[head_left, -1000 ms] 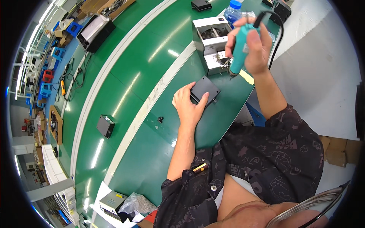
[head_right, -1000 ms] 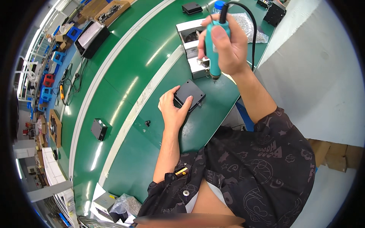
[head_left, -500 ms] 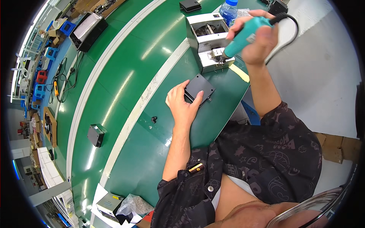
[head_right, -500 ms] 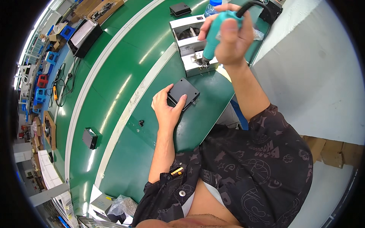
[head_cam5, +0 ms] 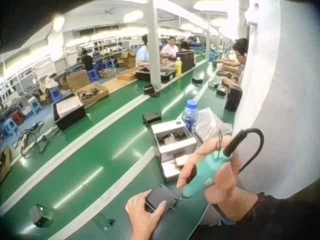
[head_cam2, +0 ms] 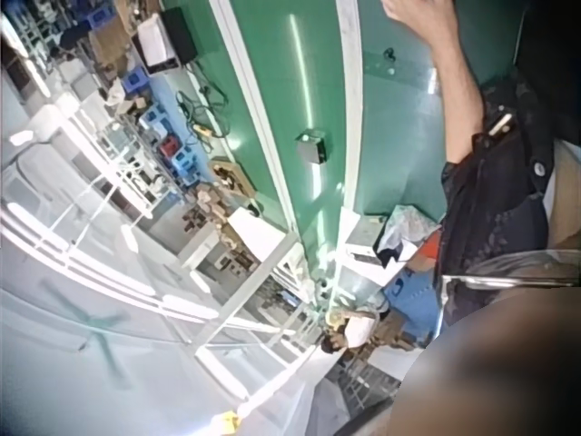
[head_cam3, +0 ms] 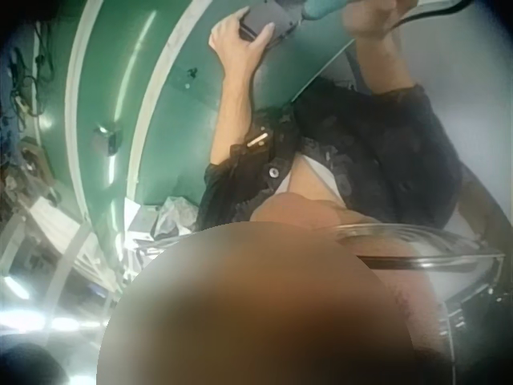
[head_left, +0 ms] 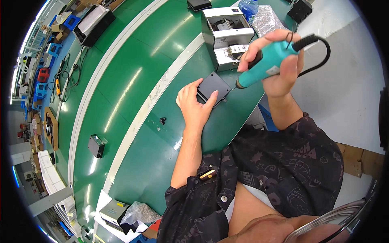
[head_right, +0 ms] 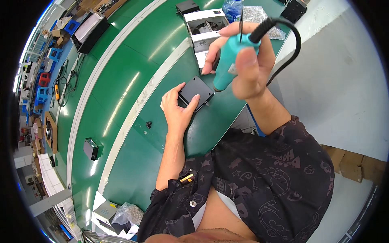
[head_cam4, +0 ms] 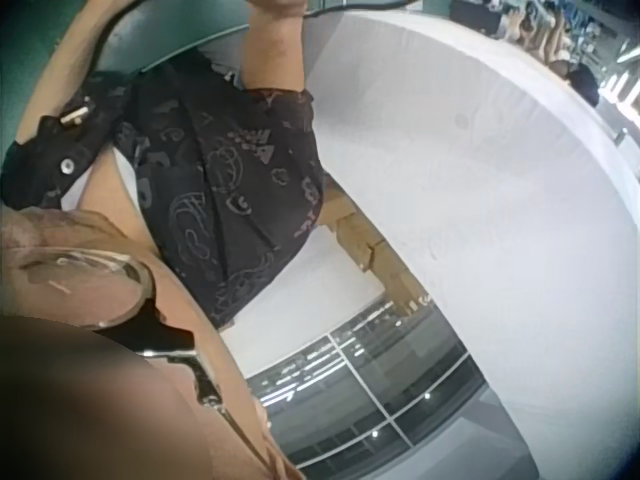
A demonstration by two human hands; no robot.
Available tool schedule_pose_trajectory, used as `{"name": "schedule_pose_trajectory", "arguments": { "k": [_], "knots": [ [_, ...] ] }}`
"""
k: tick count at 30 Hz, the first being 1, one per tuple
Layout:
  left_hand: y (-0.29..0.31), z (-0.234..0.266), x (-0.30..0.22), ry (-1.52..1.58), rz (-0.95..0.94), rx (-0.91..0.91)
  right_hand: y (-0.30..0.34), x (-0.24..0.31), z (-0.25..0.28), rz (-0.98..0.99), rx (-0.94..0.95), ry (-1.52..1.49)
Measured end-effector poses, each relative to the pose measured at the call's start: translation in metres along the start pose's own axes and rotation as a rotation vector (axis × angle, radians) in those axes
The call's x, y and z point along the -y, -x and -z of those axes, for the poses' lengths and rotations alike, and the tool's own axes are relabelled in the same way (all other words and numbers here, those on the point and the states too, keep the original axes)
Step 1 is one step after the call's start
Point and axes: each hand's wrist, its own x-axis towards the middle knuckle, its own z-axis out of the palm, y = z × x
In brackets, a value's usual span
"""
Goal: Assemble small plastic electronic housing components using a handheld powered tool.
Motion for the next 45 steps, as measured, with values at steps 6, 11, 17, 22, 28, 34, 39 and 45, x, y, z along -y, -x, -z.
{"name": "schedule_pose_trajectory", "arguments": {
  "k": [6, 11, 17, 22, 28, 34, 39, 45],
  "knots": [
    [0.001, 0.000, 0.001, 0.003, 0.009, -0.001, 0.010, -0.006, -0.013, 0.070, 0.038, -0.031],
    [0.001, -0.002, 0.003, 0.007, 0.000, -0.015, 0.016, -0.012, -0.020, 0.007, 0.053, 0.015],
    [-0.001, 0.001, -0.001, 0.006, -0.007, -0.015, 0.026, -0.023, -0.022, -0.023, 0.096, 0.013],
    [0.001, -0.001, 0.000, 0.000, -0.007, -0.015, 0.028, -0.027, -0.020, 0.022, 0.178, -0.048],
    [0.004, 0.001, 0.007, -0.042, -0.002, 0.028, 0.023, -0.015, -0.010, -0.016, 0.077, -0.119],
    [-0.002, 0.011, -0.005, 0.040, -0.051, 0.107, -0.028, -0.023, 0.037, 0.290, -0.134, -0.072],
    [0.000, 0.016, -0.003, 0.000, -0.016, 0.206, -0.044, -0.036, 0.023, 0.166, -0.116, 0.245],
    [0.001, 0.014, 0.007, 0.027, -0.019, 0.147, -0.047, -0.022, -0.002, -0.186, -0.085, -0.013]
  ]
}}
